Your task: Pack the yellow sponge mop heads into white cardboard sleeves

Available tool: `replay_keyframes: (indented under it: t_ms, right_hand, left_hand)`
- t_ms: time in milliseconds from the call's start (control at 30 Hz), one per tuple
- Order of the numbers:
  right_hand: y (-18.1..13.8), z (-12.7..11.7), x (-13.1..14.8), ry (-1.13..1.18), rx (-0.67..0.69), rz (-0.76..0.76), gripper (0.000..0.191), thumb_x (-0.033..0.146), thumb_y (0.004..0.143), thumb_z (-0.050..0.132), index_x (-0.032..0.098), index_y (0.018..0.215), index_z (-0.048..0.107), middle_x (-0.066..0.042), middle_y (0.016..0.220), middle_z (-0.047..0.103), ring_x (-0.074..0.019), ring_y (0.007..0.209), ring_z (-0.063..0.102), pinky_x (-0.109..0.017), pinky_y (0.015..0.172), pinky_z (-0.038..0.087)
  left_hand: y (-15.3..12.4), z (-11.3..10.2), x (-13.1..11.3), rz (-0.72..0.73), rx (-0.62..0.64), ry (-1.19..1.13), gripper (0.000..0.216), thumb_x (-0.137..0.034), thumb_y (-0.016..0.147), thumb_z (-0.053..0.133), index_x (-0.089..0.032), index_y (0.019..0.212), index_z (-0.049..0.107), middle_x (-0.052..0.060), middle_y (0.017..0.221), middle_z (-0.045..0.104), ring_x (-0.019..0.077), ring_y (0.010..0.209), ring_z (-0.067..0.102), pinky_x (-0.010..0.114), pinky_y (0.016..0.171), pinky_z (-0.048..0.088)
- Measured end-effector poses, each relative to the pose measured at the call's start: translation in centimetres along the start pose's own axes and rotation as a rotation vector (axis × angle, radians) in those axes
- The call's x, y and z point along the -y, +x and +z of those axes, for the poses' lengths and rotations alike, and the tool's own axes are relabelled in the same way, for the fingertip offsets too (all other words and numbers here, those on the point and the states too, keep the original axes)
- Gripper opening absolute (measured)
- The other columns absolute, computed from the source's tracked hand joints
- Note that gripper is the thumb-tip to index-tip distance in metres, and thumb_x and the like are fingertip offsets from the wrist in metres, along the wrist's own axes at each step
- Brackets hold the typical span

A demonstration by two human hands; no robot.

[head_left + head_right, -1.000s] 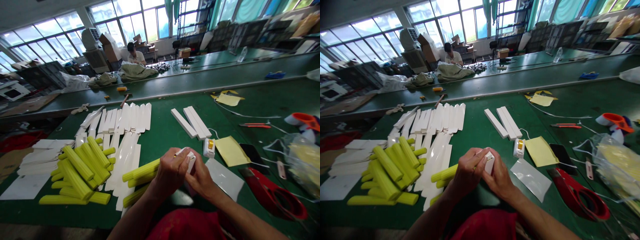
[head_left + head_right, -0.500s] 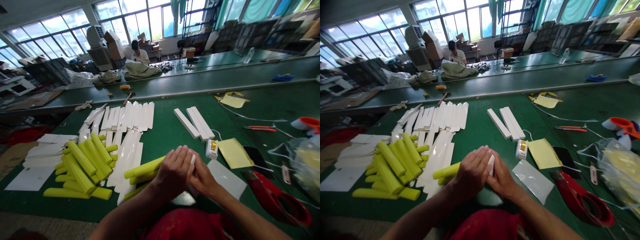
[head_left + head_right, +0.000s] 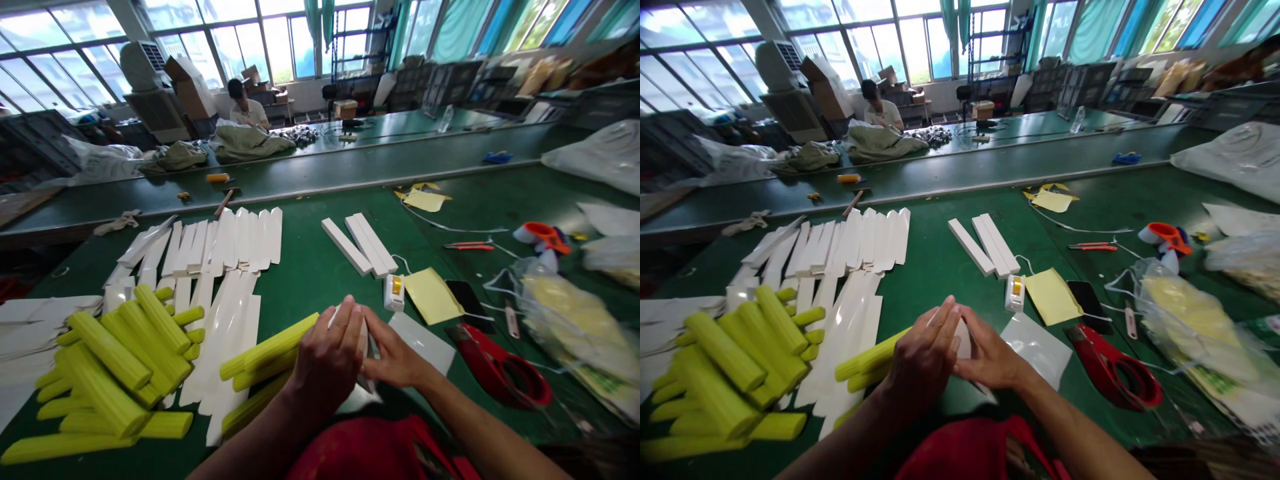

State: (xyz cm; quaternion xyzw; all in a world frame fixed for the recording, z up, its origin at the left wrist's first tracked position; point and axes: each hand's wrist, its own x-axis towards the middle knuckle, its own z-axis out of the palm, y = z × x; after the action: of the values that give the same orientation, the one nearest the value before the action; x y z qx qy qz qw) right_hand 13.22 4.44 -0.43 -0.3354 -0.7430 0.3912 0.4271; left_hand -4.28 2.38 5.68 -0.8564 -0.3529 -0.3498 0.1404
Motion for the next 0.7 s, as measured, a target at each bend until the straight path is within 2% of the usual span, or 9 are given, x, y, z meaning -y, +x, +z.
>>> replay_keyframes:
  t_ms: [33,67,100,167,233,333,467,567,700]
  right_hand:
    - [-0.2,-0.6,-1.5,0.032,-0.059,0.13,0.073,0.059,0.074,0.07,0.02,0.131,0.05,-0.012,0.126,0.062,-0.0297,0.115,0.06,-0.041,0.099,0.05]
    - [-0.3,-1.2,-3.3,0.04,-0.192,0.285,0.079,0.067,0.067,0.069,0.019,0.127,0.053,-0.013,0.124,0.063,-0.0313,0.112,0.061,-0.042,0.097,0.05]
    - [-0.4,-1.8,-5.3,-0.006,-0.429,0.481,0.08,0.073,0.063,0.066,0.019,0.121,0.056,-0.013,0.12,0.064,-0.0315,0.107,0.062,-0.043,0.095,0.051]
    - [-0.5,-3.2,-9.1,-0.13,-0.729,0.697,0.084,0.07,0.064,0.065,0.013,0.123,0.05,-0.022,0.124,0.058,-0.0379,0.114,0.055,-0.052,0.098,0.044]
    - [-0.5,-4.5,-12.2,-0.22,-0.876,0.821,0.081,0.059,0.062,0.072,0.01,0.121,0.048,-0.027,0.127,0.052,-0.0431,0.122,0.045,-0.057,0.101,0.037]
    - [-0.5,-5.7,-15.0,-0.248,-0.928,0.93,0.058,0.041,0.063,0.08,0.013,0.109,0.056,-0.021,0.119,0.057,-0.039,0.117,0.048,-0.054,0.099,0.039]
    - [-0.2,-5.8,-16.2,-0.153,-0.937,1.02,0.026,0.032,0.085,0.072,0.015,0.102,0.062,-0.007,0.108,0.062,-0.0234,0.1,0.059,-0.043,0.089,0.05]
    - [0.6,-5.8,-16.6,0.007,-0.962,1.103,0.023,0.033,0.094,0.065,0.015,0.108,0.063,-0.005,0.107,0.064,-0.0182,0.089,0.064,-0.036,0.077,0.056]
    - [2.0,-6.7,-16.7,0.281,-0.992,1.158,0.025,0.033,0.097,0.062,0.014,0.114,0.062,-0.005,0.105,0.066,-0.0163,0.083,0.066,-0.033,0.071,0.059]
  left_hand:
    - [-0.1,0.0,0.0,-0.008,-0.012,-0.021,0.039,-0.013,0.094,0.047,-0.003,0.131,0.055,0.023,0.133,0.062,0.0281,0.121,0.062,0.041,0.096,0.058]
    - [-0.3,0.0,-0.1,-0.015,-0.02,-0.043,0.039,-0.012,0.094,0.048,-0.004,0.131,0.055,0.022,0.134,0.061,0.0272,0.123,0.061,0.04,0.098,0.057]
    - [-0.5,0.0,-0.2,-0.024,-0.025,-0.062,0.039,-0.011,0.093,0.048,-0.004,0.132,0.054,0.022,0.135,0.061,0.0264,0.125,0.059,0.04,0.1,0.055]
    - [-0.8,0.1,-0.5,-0.044,-0.017,-0.089,0.041,-0.009,0.093,0.048,-0.006,0.133,0.054,0.021,0.138,0.059,0.0256,0.128,0.057,0.039,0.103,0.053]
    - [-1.0,0.1,-0.8,-0.061,-0.017,-0.107,0.041,-0.008,0.093,0.048,-0.006,0.134,0.054,0.019,0.139,0.058,0.0255,0.128,0.057,0.039,0.105,0.052]
    - [-1.0,0.1,-1.3,-0.057,-0.034,-0.133,0.042,-0.008,0.093,0.048,-0.005,0.134,0.054,0.018,0.139,0.059,0.0248,0.127,0.058,0.037,0.105,0.051]
    - [-0.9,0.2,-1.5,-0.054,-0.04,-0.158,0.042,-0.008,0.094,0.047,-0.005,0.135,0.053,0.018,0.14,0.058,0.0239,0.128,0.056,0.036,0.105,0.051]
    - [-1.1,0.5,-1.1,-0.066,-0.03,-0.171,0.044,-0.008,0.094,0.047,-0.006,0.138,0.051,0.019,0.142,0.056,0.0239,0.132,0.053,0.038,0.107,0.049]
    - [-1.3,0.8,-0.6,-0.079,-0.053,-0.205,0.047,-0.006,0.093,0.047,-0.008,0.14,0.048,0.021,0.143,0.055,0.0245,0.133,0.053,0.041,0.106,0.05]
